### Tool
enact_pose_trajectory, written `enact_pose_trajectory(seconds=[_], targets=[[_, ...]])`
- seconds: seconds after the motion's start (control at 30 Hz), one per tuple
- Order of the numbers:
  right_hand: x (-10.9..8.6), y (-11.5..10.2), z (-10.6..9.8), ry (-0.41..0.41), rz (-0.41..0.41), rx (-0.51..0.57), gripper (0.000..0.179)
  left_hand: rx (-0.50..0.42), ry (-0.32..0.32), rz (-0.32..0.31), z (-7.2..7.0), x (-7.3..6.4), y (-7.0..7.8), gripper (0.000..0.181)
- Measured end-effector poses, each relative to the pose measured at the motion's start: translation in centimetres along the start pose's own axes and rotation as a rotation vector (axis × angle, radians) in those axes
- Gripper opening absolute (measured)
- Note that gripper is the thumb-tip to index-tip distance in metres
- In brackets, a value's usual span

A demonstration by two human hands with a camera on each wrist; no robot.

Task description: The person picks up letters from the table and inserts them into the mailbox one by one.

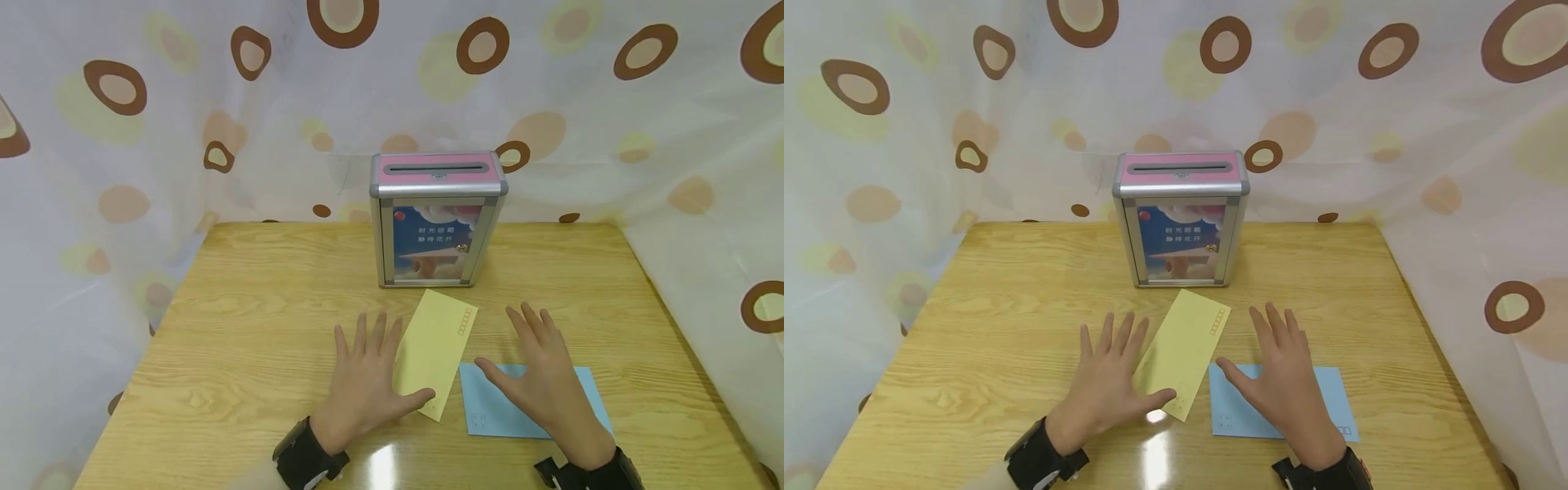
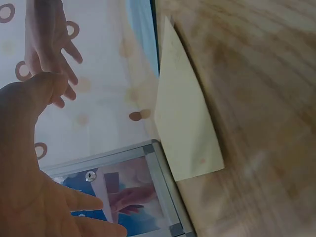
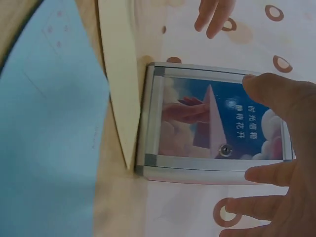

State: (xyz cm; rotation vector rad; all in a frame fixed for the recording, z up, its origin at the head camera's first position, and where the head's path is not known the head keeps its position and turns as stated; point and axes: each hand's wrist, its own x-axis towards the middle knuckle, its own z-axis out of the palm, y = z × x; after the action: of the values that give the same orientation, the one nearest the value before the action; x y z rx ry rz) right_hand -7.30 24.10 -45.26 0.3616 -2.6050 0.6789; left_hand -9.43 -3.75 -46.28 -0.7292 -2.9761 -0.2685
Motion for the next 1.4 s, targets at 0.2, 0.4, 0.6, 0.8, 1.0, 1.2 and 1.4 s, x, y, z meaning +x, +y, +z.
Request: enact_pose_trajectory(seconds=[0.2,0.4,0.6,0.8,1.0,1.2,1.4], targets=[[-1.1,0.3,2.0,-0.231,0.195,0.031,0.093,-0.023,-0.1,-0.006,1.8,-0.8,0.3,0.119],[-0.5,1.0,3.4,-0.323,0.258,0.062,0.098,-0.118,-0.2,-0.027,2.9,-1.6,0.7,0.117],[1.5,1.9,4.3,-0.37,0.287,0.129,0.097,-0.18,-0.285,-0.038,3.4,-2.1,1.0,0.107],[3.8,3.1,5.9,-0.401,0.308,0.108,0.095,-0.159,-0.257,-0.017,3.5,-2.2,0.9,0.099],[5.0,3.8,7.4,-0.47,0.324,0.039,0.093,-0.155,-0.254,-0.009,3.4,-2.3,0.8,0.099],[5.5,3.8,7.6,-0.496,0.336,0.029,0.084,-0.152,-0.267,-0.009,3.4,-2.1,0.6,0.106],[5.8,3.5,7.4,-0.513,0.346,0.025,0.084,-0.153,-0.262,-0.01,3.5,-1.9,0.6,0.109]])
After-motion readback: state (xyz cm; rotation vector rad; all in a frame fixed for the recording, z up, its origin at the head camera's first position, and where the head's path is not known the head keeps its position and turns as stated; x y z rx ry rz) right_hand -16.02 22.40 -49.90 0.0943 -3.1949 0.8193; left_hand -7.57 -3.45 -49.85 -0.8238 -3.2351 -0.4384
